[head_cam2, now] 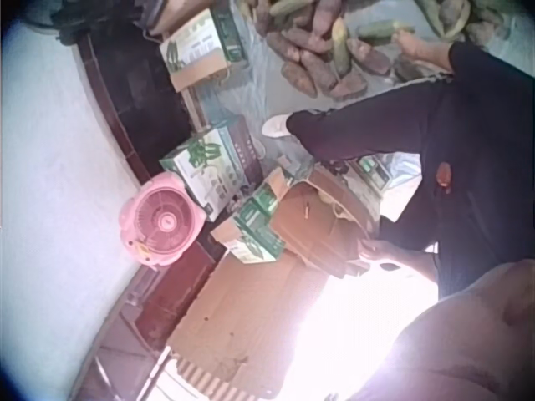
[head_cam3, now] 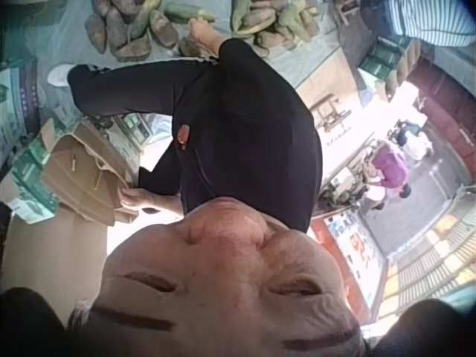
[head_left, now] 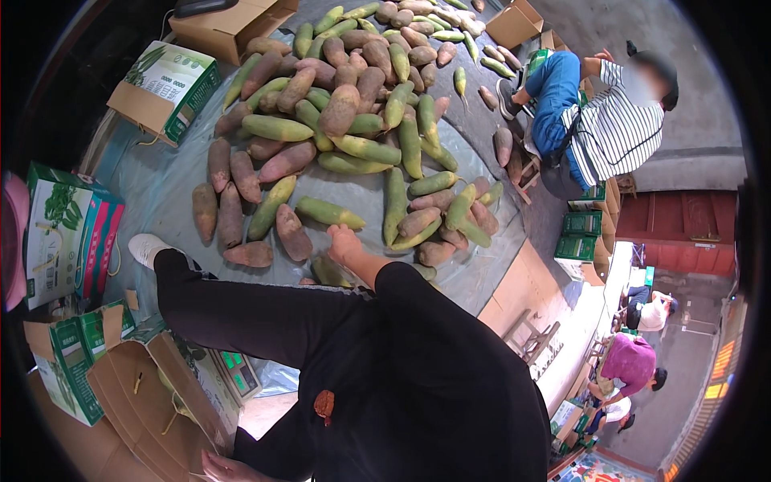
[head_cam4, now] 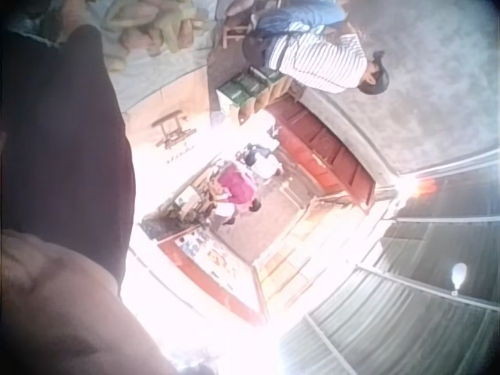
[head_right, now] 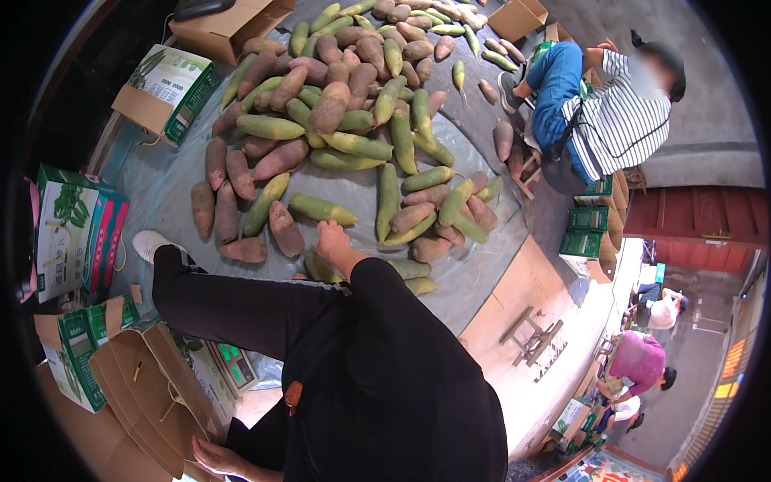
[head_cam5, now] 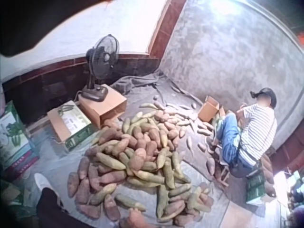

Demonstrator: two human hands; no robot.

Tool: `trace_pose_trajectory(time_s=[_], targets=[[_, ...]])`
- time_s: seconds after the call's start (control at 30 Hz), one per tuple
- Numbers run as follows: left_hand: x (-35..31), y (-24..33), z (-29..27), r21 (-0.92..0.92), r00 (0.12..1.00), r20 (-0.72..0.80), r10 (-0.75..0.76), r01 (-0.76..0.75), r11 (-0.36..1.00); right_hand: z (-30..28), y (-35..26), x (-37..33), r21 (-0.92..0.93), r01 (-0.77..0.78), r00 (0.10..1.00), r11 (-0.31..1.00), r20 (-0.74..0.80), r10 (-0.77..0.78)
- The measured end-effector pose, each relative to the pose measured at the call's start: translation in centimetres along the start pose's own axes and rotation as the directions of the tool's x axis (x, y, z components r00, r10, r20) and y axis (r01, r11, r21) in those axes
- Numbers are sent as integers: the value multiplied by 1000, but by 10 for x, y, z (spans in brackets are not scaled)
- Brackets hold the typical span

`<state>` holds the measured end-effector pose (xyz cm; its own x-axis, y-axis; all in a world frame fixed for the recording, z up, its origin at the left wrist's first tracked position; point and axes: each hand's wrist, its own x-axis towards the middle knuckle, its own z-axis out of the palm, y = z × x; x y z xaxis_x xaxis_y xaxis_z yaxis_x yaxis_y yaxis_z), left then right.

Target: Sorting and weighing papayas into cardboard boxes on a floor-based scale.

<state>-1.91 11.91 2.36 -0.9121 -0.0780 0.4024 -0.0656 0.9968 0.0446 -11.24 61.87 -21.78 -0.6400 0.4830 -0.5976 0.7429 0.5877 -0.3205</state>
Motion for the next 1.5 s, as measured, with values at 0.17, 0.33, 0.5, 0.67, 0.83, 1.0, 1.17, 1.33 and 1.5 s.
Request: trace_pose_trajectory(time_s=[0.17, 0.33, 0.5, 0.67, 0.83, 1.0, 1.17, 1.33, 1.5], targets=[[13, 26, -3, 95, 989, -144, 42, -28, 995, 1, 1, 1, 4, 6, 1000, 1000, 8, -6], [11, 21, -2, 123, 987, -152, 60, -41, 992, 0, 1, 0, 5, -2, 1000, 1000, 17, 2], [-2, -2, 1, -15, 1000, 21, -23, 23, 1000, 0, 0, -1, 32, 5, 1000, 999, 20, -6], [9, 18, 1, 54, 998, -67, 14, -10, 998, 1, 0, -1, 34, 6, 1000, 999, 13, -6], [1, 1, 0, -8, 1000, 12, 5, -5, 1000, 5, 0, -2, 41, 24, 1000, 999, 5, -24], [0, -2, 2, -16, 999, 42, -26, 27, 999, 6, -1, -2, 33, 21, 1000, 999, 14, -21], [-1, -4, 3, 10, 998, 48, -29, 29, 1000, 6, 0, 1, 53, -15, 998, 998, 62, 11], [0, -1, 3, 8, 998, 50, -28, 27, 1000, 7, 1, 3, 52, -14, 997, 999, 73, 10], [-1, -4, 3, -2, 997, 65, -48, 48, 999, 7, -2, 2, 56, -13, 997, 998, 82, 8]])
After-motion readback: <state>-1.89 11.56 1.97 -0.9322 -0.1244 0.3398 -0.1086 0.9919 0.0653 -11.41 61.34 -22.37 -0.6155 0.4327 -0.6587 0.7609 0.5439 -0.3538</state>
